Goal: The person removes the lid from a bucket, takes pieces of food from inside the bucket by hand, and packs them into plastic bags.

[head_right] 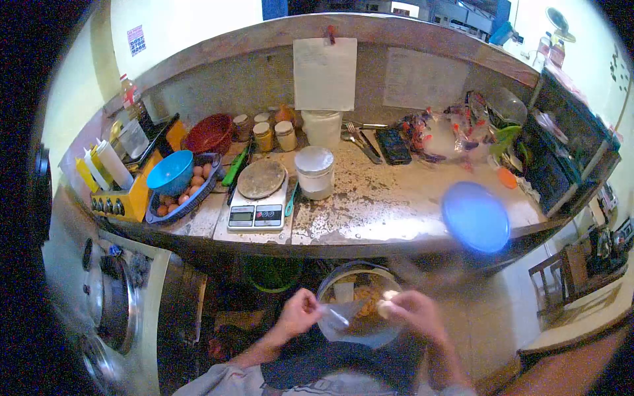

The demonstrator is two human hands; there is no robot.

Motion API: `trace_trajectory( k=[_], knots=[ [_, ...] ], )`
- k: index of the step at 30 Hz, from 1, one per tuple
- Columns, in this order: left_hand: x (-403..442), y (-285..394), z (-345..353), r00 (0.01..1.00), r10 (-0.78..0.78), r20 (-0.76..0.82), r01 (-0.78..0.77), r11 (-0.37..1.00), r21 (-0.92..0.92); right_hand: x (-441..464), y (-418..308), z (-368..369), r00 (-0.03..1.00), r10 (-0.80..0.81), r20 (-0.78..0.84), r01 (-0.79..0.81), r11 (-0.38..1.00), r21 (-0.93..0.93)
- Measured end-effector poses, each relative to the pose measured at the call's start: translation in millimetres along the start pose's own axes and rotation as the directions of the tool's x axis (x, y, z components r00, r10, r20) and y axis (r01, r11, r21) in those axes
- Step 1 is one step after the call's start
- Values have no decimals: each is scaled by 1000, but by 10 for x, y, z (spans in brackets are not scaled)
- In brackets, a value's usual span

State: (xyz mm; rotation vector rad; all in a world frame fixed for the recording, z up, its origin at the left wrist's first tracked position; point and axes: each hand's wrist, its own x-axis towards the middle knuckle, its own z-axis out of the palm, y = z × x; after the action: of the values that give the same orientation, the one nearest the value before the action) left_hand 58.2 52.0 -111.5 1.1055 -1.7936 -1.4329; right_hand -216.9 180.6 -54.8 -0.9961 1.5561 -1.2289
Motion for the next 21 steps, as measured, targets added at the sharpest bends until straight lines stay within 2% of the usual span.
trace_trajectory(
  k=[2, 4, 5, 6, 7, 8, 9, 11, 13, 16, 18, 19, 21],
  knots=[
    [13, -24, 184, 996, 9, 87, -7, 1000, -26, -3, -79, 148, 1000, 11, -3, -11, 998, -64],
    [49, -9, 337, 997, 43, 69, -45, 999, 24, -18, -72, 338, 996, -28, 89, 19, 995, 96],
    [76, -35, 401, 994, 33, 103, -29, 999, -36, -45, -84, 445, 993, 23, 115, -44, 983, 181],
    [90, -53, 447, 990, 25, 137, -11, 995, -95, -54, -90, 506, 989, 10, 150, -37, 984, 177],
    [87, -61, 474, 986, 15, 166, 15, 984, -178, -61, -17, 537, 986, -26, 163, 12, 996, 88],
    [82, -117, 491, 986, 16, 163, 13, 984, -179, -60, 45, 559, 982, -60, 178, 62, 998, -1],
    [82, -158, 501, 983, 0, 183, 34, 982, -184, -103, -32, 582, 980, 3, 199, -20, 996, 82],
    [87, -232, 517, 979, -17, 204, 56, 981, -188, -136, -80, 568, 982, -20, 185, 18, 1000, 13],
    [66, -144, 501, 977, -102, 188, 103, 995, 5, -186, -112, 536, 985, -39, 170, 49, 997, -55],
    [24, 121, 447, 975, -130, 179, 117, 990, 79, -269, -194, 477, 987, 2, 162, -2, 1000, -1],
    [52, 55, 485, 982, -71, 172, 60, 996, 72, -289, -286, 453, 971, -27, 236, 8, 997, 81],
    [80, 4, 508, 987, -10, 162, -1, 998, 66, -275, -263, 470, 972, -26, 233, 7, 997, 80],
    [114, -139, 571, 986, -10, 167, 10, 1000, 0, -171, -166, 527, 982, 38, 184, -40, 999, 5]
  ],
)
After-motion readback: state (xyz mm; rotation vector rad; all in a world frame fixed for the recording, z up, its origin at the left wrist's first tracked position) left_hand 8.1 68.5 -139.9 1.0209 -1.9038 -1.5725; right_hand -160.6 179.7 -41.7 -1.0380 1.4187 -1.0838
